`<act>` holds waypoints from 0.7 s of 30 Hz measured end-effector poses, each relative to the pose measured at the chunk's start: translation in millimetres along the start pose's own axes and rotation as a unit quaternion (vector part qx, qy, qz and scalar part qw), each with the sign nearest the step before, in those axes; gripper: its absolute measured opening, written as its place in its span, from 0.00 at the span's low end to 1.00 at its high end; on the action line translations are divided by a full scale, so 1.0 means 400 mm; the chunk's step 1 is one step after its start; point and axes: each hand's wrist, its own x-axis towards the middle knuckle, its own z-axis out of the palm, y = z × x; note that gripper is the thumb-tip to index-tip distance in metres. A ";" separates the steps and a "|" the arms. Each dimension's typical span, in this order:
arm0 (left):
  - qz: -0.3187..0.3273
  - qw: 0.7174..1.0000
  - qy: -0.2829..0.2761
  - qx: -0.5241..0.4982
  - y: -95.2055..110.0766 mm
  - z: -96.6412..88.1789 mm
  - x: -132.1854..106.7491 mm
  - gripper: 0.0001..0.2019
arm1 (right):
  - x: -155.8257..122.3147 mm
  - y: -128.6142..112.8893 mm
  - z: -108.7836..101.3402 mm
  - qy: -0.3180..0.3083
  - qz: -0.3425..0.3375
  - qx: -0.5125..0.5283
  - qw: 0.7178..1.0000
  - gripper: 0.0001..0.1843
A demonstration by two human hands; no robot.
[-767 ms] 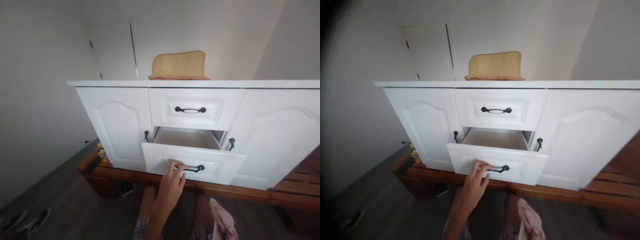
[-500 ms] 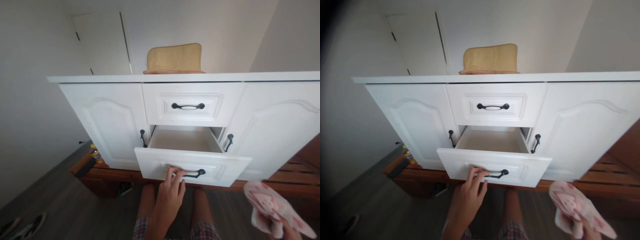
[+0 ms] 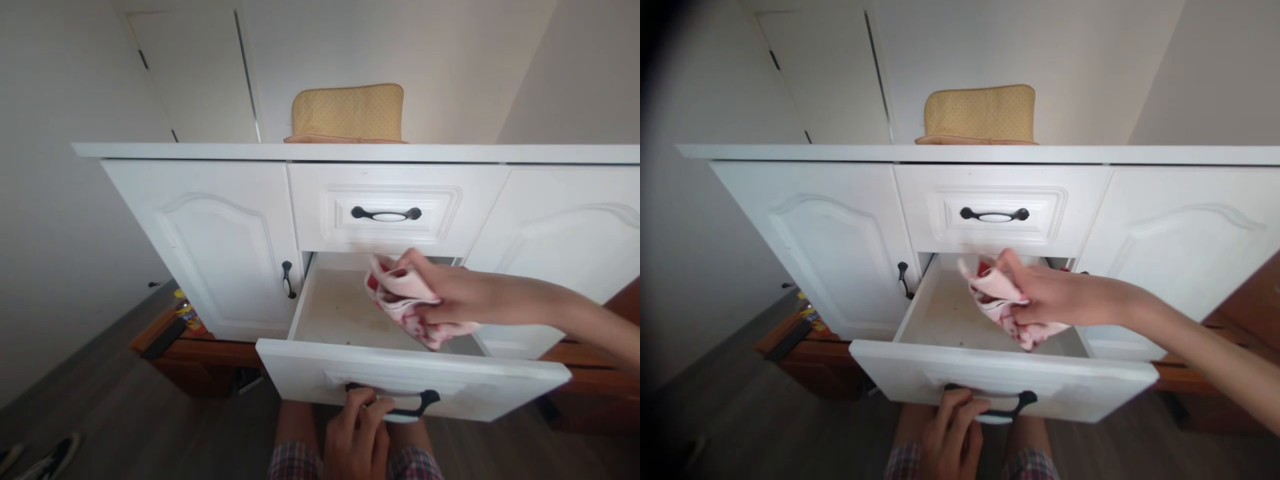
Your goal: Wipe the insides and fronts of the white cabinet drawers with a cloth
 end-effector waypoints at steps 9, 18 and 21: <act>0.014 1.000 0.009 0.022 0.019 -0.019 -0.024 0.19 | 0.427 0.001 0.163 0.110 -0.033 -0.227 0.967 0.20; 0.023 1.000 0.015 0.013 0.009 -0.014 -0.027 0.18 | 0.498 0.111 0.189 0.032 -0.260 -0.297 0.918 0.38; 0.031 0.999 0.010 0.015 0.008 -0.016 -0.026 0.19 | 0.518 0.147 0.180 -0.015 -0.261 -0.349 0.900 0.39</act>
